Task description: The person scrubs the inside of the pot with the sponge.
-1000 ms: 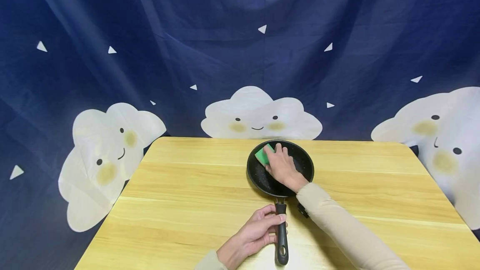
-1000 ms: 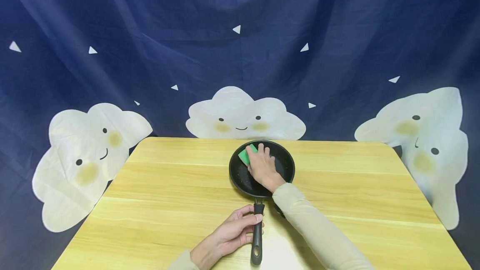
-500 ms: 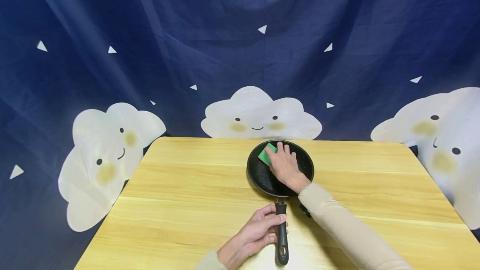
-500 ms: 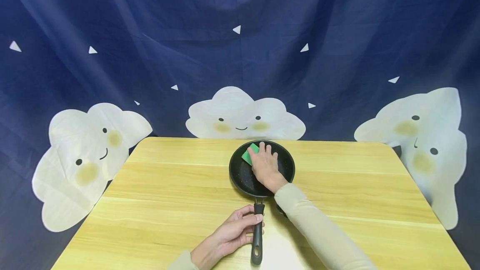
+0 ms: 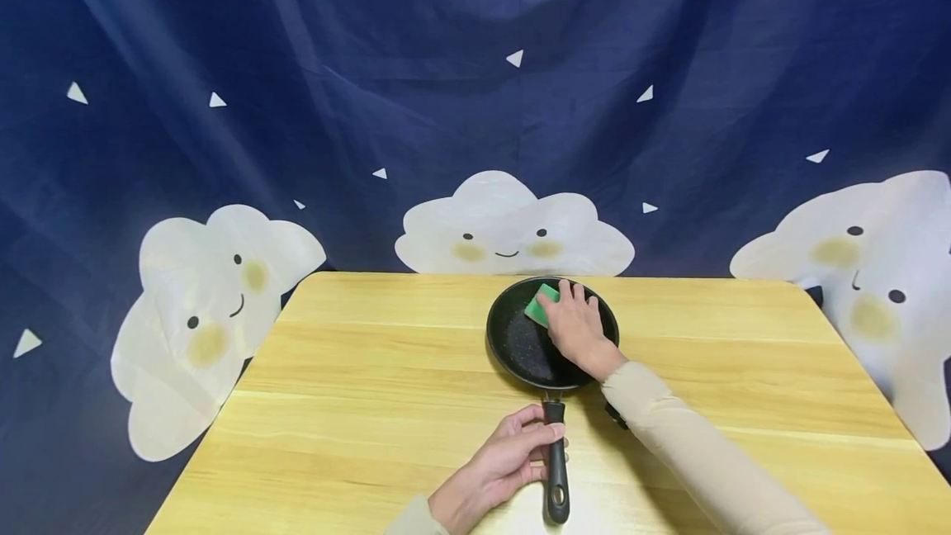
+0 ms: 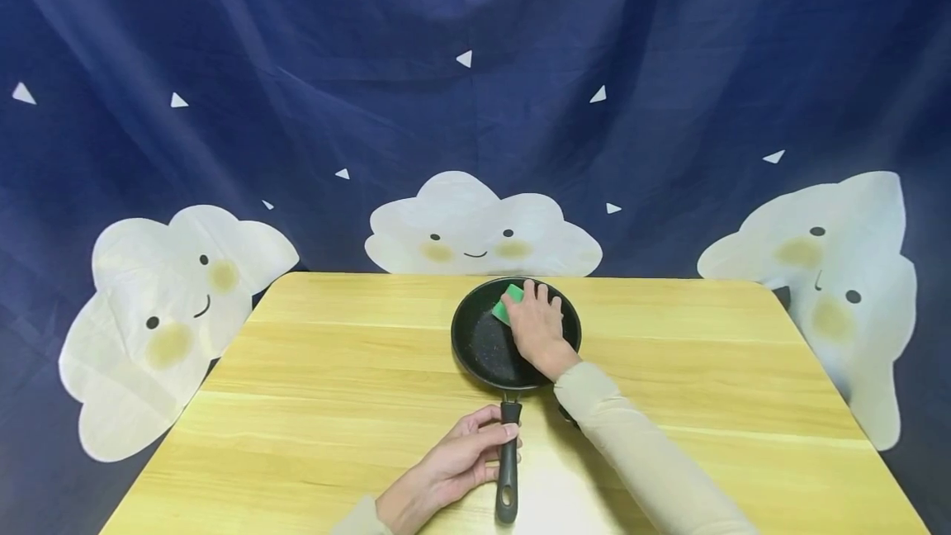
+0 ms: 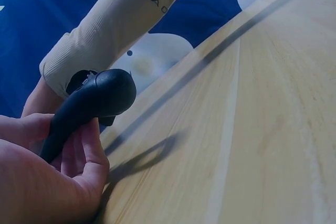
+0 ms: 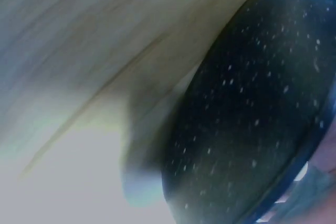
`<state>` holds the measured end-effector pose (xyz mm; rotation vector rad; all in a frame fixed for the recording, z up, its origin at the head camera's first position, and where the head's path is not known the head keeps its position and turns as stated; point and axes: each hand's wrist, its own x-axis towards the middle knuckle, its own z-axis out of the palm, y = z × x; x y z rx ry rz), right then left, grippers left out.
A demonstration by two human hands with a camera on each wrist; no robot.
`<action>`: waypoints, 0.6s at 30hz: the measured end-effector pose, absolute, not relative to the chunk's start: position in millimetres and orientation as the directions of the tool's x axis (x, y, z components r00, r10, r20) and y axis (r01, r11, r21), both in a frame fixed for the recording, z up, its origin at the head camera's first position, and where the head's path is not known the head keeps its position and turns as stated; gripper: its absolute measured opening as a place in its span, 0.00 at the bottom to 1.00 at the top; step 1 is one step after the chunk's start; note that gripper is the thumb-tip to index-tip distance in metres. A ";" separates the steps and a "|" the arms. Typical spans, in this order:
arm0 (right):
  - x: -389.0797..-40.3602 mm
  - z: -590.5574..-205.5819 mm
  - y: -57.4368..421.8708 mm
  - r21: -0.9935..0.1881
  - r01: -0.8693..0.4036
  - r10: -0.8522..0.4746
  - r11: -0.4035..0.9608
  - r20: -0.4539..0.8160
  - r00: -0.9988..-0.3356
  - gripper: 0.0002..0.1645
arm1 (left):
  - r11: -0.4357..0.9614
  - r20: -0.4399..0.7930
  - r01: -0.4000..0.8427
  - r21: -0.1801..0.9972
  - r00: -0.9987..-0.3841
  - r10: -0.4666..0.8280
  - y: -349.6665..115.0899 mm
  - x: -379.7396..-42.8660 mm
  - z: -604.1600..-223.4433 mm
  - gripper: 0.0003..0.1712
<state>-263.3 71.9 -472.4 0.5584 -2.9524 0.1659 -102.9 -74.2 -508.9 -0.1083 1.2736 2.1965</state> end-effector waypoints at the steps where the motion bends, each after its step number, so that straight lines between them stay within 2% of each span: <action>1: -263.2 -472.1 73.3 -0.083 -0.366 -0.353 0.927 0.141 -0.925 0.26 | -0.367 -0.351 -0.526 0.767 -0.823 0.447 -74.3 -102.5 -509.0 0.11; 5: -262.0 -470.4 78.5 -0.078 -0.362 -0.350 0.929 0.129 -0.928 0.23 | -0.369 -0.356 -0.527 0.766 -0.825 0.439 -74.6 -102.0 -509.4 0.10; 14: -259.0 -465.4 89.1 -0.063 -0.364 -0.355 0.929 0.116 -0.928 0.28 | -0.369 -0.356 -0.527 0.766 -0.825 0.439 -74.8 -102.2 -509.4 0.10; 18: -256.8 -464.2 93.8 -0.062 -0.359 -0.350 0.931 0.117 -0.929 0.26 | -0.367 -0.356 -0.529 0.765 -0.822 0.444 -74.1 -102.3 -508.3 0.09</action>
